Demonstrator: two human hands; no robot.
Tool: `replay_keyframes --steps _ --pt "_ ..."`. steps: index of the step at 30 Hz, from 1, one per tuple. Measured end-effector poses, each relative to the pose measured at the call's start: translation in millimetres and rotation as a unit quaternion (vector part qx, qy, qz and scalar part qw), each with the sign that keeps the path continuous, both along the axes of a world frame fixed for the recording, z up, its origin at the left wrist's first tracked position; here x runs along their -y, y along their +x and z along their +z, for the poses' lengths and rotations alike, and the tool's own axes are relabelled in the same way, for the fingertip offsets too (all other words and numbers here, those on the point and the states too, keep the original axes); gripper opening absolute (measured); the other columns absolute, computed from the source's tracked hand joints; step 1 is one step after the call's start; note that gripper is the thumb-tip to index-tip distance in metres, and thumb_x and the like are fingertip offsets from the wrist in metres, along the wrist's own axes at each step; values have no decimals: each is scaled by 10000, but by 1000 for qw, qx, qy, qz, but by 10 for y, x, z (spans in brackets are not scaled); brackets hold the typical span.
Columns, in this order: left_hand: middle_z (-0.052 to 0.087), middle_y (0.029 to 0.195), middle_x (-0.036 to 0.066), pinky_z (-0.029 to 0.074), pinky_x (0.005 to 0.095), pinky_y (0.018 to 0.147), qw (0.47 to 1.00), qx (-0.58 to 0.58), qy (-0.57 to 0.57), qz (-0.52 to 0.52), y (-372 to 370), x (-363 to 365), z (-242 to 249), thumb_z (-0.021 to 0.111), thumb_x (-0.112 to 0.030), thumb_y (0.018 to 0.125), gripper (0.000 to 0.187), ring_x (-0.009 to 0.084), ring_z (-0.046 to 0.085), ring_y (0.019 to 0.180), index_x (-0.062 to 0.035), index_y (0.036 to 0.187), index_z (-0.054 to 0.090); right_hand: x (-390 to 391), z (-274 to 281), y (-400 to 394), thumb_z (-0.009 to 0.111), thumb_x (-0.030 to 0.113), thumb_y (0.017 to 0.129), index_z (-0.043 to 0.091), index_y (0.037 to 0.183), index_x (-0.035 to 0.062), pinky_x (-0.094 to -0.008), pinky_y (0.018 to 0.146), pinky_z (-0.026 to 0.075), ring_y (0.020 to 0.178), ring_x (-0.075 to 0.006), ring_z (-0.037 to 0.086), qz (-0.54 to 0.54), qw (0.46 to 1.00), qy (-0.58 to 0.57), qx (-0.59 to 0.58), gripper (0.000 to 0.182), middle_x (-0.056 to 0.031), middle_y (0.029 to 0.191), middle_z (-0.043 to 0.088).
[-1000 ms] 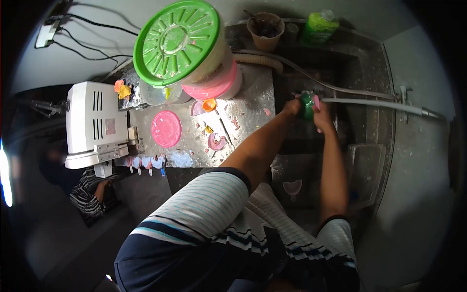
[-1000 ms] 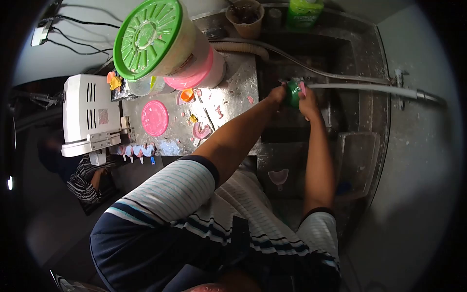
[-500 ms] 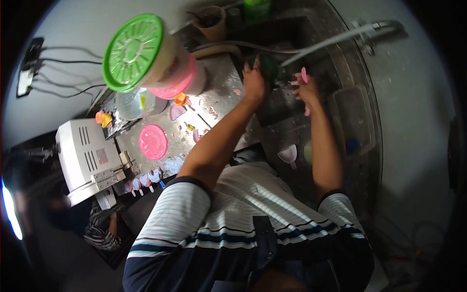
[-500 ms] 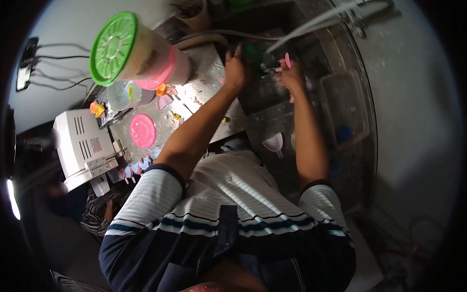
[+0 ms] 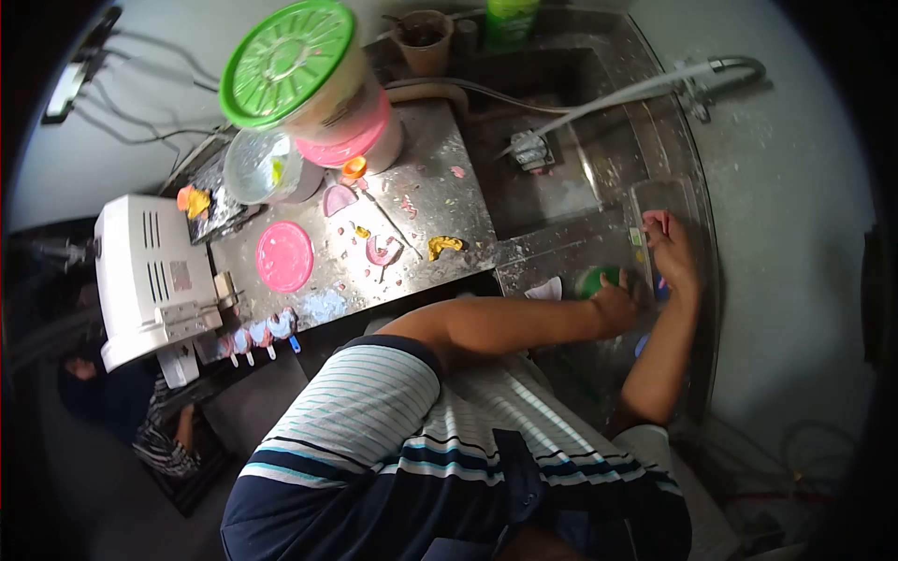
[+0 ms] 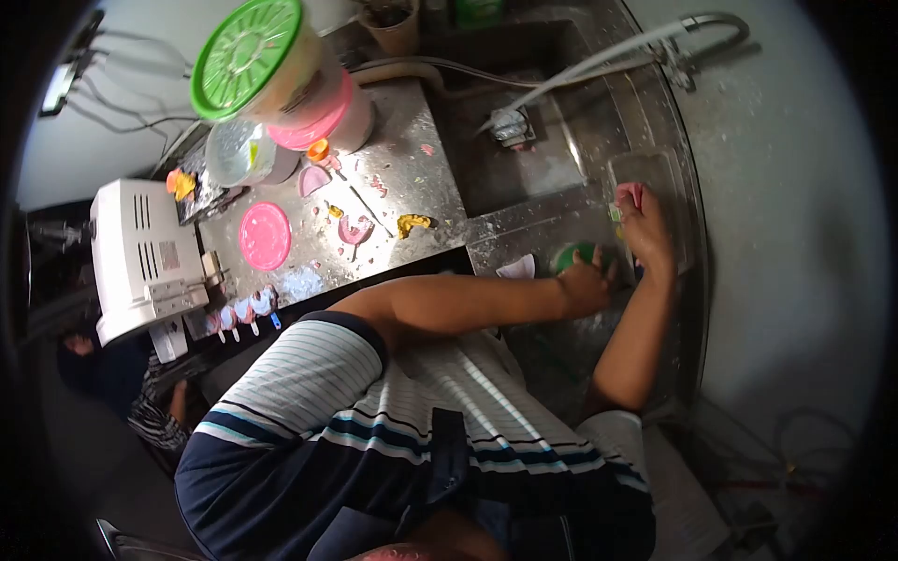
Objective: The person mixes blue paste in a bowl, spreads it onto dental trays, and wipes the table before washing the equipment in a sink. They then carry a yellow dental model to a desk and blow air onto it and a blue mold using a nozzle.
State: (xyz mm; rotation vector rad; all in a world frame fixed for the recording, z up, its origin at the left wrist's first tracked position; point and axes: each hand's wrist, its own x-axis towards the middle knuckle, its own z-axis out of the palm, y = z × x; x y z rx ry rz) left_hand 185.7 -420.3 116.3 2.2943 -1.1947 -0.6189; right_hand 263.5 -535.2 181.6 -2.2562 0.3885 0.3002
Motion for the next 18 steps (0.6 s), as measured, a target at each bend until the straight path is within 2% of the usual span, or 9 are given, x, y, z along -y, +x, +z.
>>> replay_keyframes --steps 3,5,6,9,11,13,15,17,18 --pt "334 1445 242 396 611 980 999 -18 0 -33 97 -178 -19 599 -170 793 490 507 302 1316 -67 1270 556 -542 -10 227 417 342 983 590 1081 29 -332 831 438 943 -222 578 34 991 104 72 371 -147 977 629" --pt "387 1399 244 354 545 1032 989 33 -142 -16 176 -543 50 666 -194 729 582 468 361 1288 -55 1279 536 -965 145 497 389 381 990 590 1061 38 -323 834 437 904 -208 595 131 979 10 154 404 -156 904 649" --pt "421 1357 244 350 472 1039 990 55 -130 4 226 -752 189 729 -217 658 647 424 399 1260 -41 1253 545 -1252 300 622 371 398 993 587 1051 37 -330 797 451 842 -218 605 146 974 42 167 424 -145 840 653" --pt "426 1350 244 360 469 1032 995 75 -38 50 329 -1205 279 764 -225 610 743 413 406 1259 -41 1283 506 -2009 448 1208 345 456 990 569 1039 41 -364 668 484 663 -261 623 156 952 143 223 474 -127 729 682" --pt "436 1337 245 365 464 1023 989 77 -53 111 335 -1506 307 743 -254 674 736 403 425 1244 -43 1319 457 -2485 383 1713 392 396 1006 601 973 33 -245 441 412 593 -102 561 190 897 235 322 421 -75 724 632" --pt "441 1329 250 371 456 1013 967 135 -73 202 292 -1775 306 702 -286 756 706 397 438 1234 -46 1353 413 -2885 74 2395 394 448 991 598 989 19 -316 524 474 633 -143 605 167 877 276 355 475 -83 734 651" --pt "438 1330 250 373 453 1010 957 146 -66 243 240 -2100 358 652 -304 821 663 398 441 1230 -46 1373 392 -3097 -18 2677 390 523 964 610 994 13 -371 650 497 706 -213 651 229 887 -28 400 555 -111 781 683" --pt "428 1342 248 368 466 1011 937 109 -85 321 175 -2390 344 651 -290 824 680 400 442 1228 -50 1394 368 -3239 -428 3125 450 637 871 650 976 31 -382 762 476 837 -269 664 327 911 -40 248 647 -142 888 699" --pt "471 1302 246 406 447 975 918 139 -77 364 131 -2526 299 652 -262 825 601 400 496 1167 -25 1335 439 -3276 -649 3230 499 643 840 651 997 47 -386 791 485 892 -304 654 320 896 -62 302 635 -150 944 690"
